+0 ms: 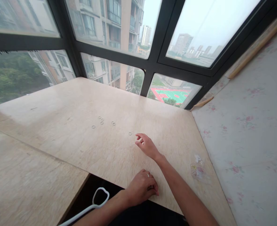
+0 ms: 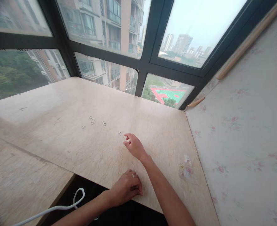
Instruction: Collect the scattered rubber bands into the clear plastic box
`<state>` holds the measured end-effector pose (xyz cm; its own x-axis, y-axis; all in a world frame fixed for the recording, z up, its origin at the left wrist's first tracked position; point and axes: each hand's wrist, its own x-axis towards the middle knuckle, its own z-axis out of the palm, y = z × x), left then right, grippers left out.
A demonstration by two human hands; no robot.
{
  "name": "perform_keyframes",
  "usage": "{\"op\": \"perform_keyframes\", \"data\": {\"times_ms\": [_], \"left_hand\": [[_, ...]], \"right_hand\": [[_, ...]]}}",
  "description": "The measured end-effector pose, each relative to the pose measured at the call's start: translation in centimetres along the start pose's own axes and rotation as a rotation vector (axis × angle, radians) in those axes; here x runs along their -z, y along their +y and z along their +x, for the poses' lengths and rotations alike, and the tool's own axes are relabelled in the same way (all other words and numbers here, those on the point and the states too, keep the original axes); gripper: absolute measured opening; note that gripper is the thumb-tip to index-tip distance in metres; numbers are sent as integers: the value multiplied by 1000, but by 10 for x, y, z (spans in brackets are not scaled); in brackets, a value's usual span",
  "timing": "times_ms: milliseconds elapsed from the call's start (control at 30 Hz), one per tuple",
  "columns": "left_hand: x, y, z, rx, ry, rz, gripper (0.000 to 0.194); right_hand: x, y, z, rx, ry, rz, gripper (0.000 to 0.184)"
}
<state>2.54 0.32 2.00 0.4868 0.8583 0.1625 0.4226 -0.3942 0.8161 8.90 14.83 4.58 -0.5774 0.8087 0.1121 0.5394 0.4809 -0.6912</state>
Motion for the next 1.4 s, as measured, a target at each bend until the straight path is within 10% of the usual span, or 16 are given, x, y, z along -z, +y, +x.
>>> {"op": "perform_keyframes", "data": {"times_ms": [267, 800, 1167, 1400], "left_hand": [[-5, 2, -3, -25, 43, 106, 7], [-2, 8, -4, -17, 98, 201, 26], [-7, -2, -4, -94, 170, 108, 10], [-6, -8, -2, -73, 134, 94, 14]], "right_hand": [[-21, -2, 56, -28, -126, -325, 12], [-1, 14, 15, -1, -73, -63, 15], [48, 25, -79, -207, 81, 912, 34], [78, 41, -157, -334, 267, 907, 32]]}}
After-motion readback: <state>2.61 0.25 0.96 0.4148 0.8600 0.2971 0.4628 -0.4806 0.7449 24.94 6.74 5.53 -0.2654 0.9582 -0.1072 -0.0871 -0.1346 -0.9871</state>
